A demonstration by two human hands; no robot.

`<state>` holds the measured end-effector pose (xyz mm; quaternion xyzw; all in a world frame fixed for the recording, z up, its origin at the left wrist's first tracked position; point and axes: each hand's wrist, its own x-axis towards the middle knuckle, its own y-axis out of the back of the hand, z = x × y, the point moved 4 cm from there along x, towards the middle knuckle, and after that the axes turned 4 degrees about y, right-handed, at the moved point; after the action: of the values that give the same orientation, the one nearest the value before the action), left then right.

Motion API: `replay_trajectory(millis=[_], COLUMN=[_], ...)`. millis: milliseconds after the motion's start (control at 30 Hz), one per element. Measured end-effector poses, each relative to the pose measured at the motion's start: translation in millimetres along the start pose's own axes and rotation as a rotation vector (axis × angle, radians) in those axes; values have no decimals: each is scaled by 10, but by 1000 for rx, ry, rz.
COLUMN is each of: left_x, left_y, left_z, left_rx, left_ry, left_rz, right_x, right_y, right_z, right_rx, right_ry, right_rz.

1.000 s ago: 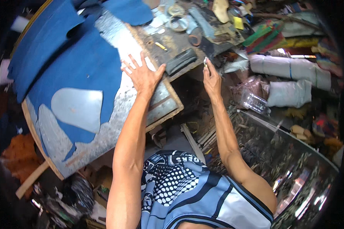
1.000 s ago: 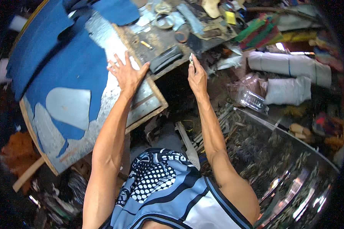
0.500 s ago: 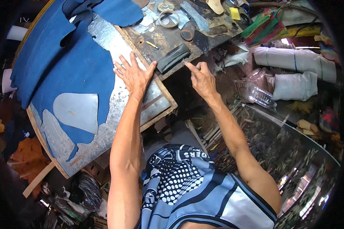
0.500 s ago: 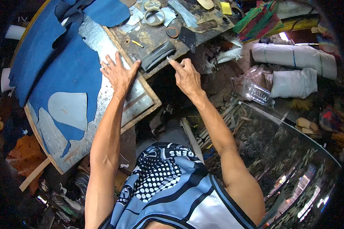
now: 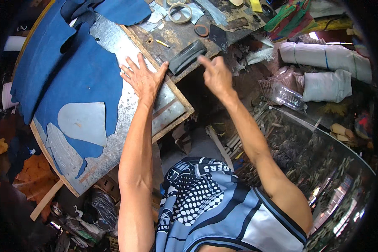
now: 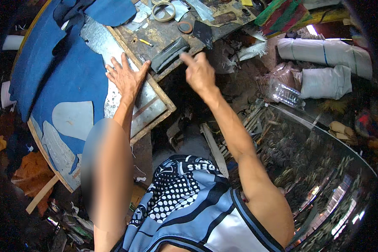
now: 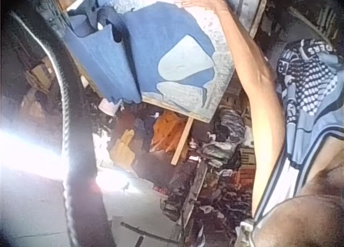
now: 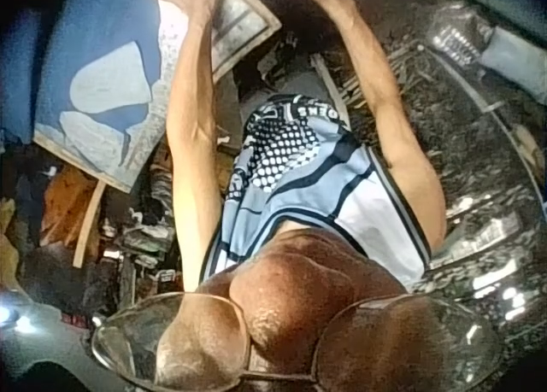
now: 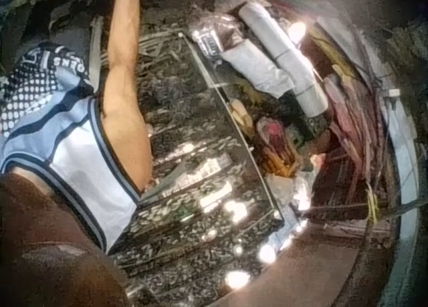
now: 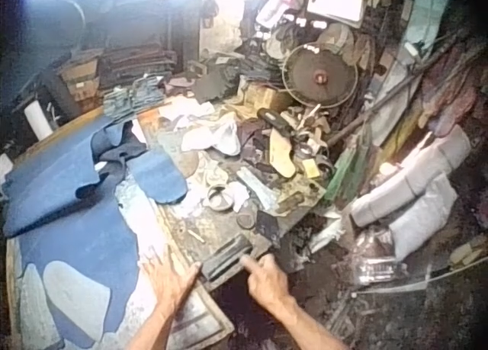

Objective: Cutting shapes out of a blue piece of leather using a stencil and a sharp blade.

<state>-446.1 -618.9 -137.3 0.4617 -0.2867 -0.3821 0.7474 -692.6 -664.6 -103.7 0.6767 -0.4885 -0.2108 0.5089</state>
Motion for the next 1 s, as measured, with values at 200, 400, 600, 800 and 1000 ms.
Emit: replay_trajectory(millis=[200, 400, 600, 800, 1000], left_x=[-18, -16, -23, -22, -10], left_y=[-8, -15, -25, -39, -39], left_z=[-2, -19, -27, -13, -16], left_rx=[12, -7, -16, -26, -5], left_ry=[-11, 0, 15, 13, 10], left_rz=[12, 15, 2, -3, -6], right_x=[-56, -85, -160, -130, -34], right_y=[-19, -79, -114, -147, -88], right_z=[2, 6, -196, -107, 17], right_rx=[13, 13, 16, 21, 14], right_ry=[-46, 22, 99, 73, -3], right_rz=[-28, -40, -57, -19, 3])
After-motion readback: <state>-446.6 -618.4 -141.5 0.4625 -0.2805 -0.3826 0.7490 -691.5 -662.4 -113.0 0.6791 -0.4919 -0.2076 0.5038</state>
